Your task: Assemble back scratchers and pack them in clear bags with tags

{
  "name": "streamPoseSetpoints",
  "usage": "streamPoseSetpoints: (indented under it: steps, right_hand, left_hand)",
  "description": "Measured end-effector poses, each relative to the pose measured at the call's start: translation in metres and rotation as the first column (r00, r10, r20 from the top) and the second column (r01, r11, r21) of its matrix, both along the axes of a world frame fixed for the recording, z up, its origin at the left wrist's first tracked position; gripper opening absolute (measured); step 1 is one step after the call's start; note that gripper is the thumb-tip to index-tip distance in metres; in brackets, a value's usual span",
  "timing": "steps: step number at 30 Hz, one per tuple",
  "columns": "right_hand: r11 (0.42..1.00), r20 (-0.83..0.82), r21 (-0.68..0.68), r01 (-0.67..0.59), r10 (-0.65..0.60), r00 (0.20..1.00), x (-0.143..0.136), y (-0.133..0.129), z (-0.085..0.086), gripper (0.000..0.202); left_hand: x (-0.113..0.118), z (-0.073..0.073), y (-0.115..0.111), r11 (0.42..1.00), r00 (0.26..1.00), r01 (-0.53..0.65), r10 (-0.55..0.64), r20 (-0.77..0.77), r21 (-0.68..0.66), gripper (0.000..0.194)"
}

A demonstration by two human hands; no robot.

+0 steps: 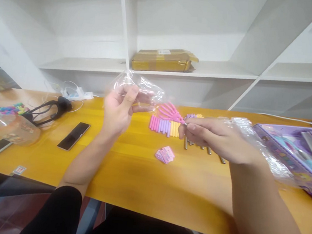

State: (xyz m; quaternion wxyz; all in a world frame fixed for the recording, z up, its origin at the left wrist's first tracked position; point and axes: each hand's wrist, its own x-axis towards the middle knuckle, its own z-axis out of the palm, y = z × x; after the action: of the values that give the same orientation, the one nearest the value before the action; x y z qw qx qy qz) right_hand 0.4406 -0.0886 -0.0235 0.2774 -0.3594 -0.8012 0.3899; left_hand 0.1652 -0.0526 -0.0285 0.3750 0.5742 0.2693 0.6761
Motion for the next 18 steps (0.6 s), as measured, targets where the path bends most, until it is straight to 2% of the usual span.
streamPoseSetpoints:
  steps: [6,14,18]
  right_hand:
    - [0.996,-0.113,-0.090,-0.022,0.012,0.994,-0.0055,0.0081,-0.0098,0.052]
    - [0.997,-0.167,-0.074,0.035,-0.047,0.985,-0.0069,0.0106,-0.0115,0.032]
    - [0.997,-0.207,-0.035,0.063,-0.069,0.976,-0.0079,0.0106,-0.0116,0.032]
  left_hand:
    - [0.0041,-0.0046,0.0007,0.995,0.998,0.061,-0.062,-0.015,-0.080,0.042]
    - [0.0064,-0.0074,0.0030,0.988,0.992,0.114,-0.118,-0.040,-0.109,0.044]
    - [0.0079,-0.0080,0.0005,0.983,0.986,0.135,-0.145,-0.077,-0.124,0.046]
